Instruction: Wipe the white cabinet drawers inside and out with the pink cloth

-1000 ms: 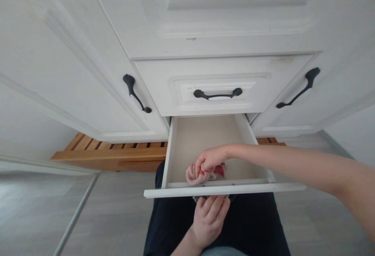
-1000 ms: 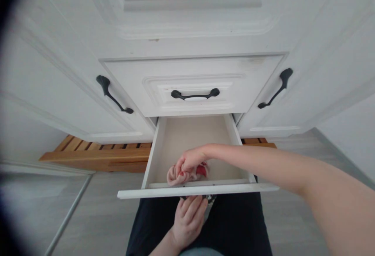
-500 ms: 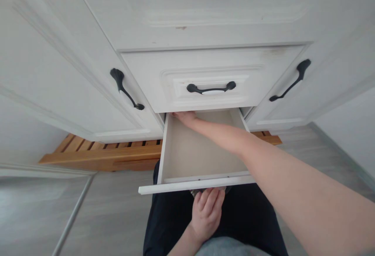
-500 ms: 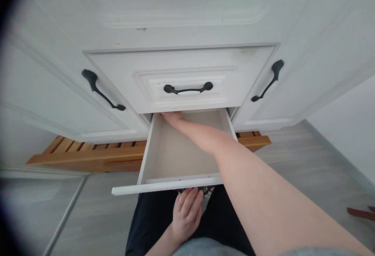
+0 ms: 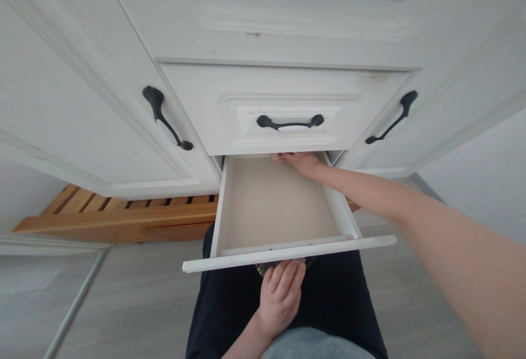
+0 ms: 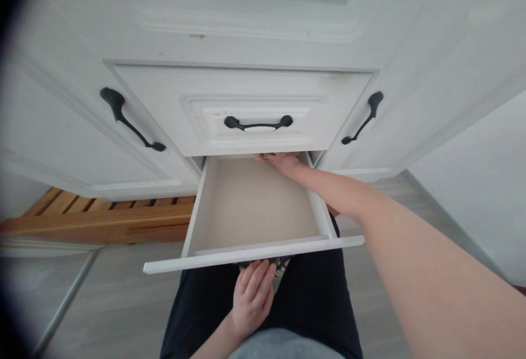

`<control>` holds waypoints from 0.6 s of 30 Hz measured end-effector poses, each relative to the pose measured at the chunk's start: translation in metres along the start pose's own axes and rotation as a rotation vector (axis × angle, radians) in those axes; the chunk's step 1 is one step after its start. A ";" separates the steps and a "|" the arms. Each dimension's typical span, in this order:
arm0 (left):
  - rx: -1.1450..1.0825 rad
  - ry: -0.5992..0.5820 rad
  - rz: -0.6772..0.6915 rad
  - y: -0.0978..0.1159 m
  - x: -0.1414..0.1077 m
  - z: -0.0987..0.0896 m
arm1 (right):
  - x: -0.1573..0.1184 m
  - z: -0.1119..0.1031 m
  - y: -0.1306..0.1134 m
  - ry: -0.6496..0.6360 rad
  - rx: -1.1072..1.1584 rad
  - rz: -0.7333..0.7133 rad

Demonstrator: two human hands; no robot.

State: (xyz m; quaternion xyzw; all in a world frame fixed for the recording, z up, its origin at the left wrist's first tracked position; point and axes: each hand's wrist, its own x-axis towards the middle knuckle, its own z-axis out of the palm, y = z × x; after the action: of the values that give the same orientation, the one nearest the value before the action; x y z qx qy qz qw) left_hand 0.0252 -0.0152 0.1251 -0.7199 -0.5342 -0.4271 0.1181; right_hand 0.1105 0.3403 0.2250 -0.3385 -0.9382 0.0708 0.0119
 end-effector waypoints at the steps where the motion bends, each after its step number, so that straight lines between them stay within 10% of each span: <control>1: 0.001 0.000 -0.003 0.000 0.000 0.001 | -0.011 -0.003 0.007 -0.005 -0.040 0.023; 7: 0.042 0.001 -0.010 0.001 -0.007 0.005 | -0.048 -0.019 0.030 -0.033 -0.091 0.185; 18: 0.020 -0.022 -0.014 -0.002 0.000 0.004 | -0.035 -0.030 0.046 -0.063 0.085 0.261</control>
State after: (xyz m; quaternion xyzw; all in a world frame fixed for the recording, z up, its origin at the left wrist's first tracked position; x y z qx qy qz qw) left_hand 0.0255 -0.0120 0.1227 -0.7196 -0.5449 -0.4144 0.1163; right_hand 0.1691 0.3567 0.2492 -0.4545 -0.8822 0.1220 -0.0123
